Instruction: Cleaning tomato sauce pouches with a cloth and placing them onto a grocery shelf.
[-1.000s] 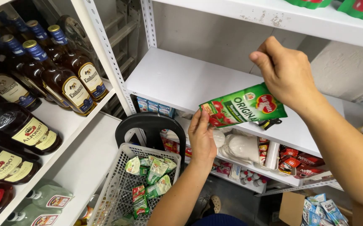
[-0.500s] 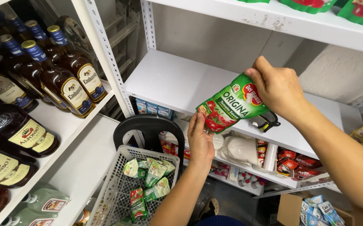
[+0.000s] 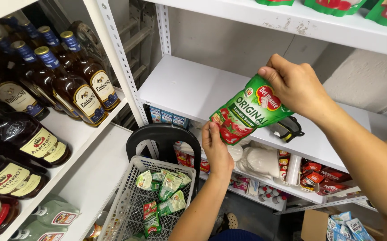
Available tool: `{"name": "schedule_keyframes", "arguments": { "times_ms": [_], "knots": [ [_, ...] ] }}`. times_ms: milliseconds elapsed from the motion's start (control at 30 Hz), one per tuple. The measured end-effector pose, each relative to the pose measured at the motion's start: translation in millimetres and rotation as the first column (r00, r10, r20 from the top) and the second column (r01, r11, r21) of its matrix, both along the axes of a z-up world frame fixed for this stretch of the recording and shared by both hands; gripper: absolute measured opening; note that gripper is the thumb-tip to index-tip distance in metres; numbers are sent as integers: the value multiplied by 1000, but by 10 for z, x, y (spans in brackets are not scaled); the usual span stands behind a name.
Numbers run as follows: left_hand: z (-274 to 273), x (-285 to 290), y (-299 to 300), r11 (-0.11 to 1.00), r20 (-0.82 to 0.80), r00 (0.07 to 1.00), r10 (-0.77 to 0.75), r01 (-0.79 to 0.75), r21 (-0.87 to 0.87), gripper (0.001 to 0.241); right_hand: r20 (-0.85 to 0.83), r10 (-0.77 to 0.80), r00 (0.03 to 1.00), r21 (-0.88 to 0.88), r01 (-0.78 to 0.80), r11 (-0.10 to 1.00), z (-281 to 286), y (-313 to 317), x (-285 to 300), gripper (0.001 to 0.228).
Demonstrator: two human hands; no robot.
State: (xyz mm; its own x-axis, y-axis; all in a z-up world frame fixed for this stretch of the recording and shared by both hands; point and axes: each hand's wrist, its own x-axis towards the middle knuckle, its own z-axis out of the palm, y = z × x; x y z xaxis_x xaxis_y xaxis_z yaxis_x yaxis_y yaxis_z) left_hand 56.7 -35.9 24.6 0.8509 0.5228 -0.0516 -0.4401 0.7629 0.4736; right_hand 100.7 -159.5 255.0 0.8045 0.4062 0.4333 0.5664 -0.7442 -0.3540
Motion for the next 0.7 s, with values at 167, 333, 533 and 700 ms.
{"name": "schedule_keyframes", "arguments": {
  "times_ms": [167,333,533,700],
  "knots": [
    [107,-66,21,996,72,994,-84,86,-37,27,-201,62,978,5,-62,998,120,-227,28,28],
    [183,-50,-91,967,193,949,-250,256,-6,23,-198,-27,980,-123,3,992,426,-488,12,29],
    [344,91,-420,845,272,800,-535,501,188,18,5,-277,961,-498,243,832,1213,-608,-331,19],
    [854,254,-601,638,187,700,-689,464,614,13,-73,-291,954,-227,268,936,1603,-1508,16,20]
  ]
}}
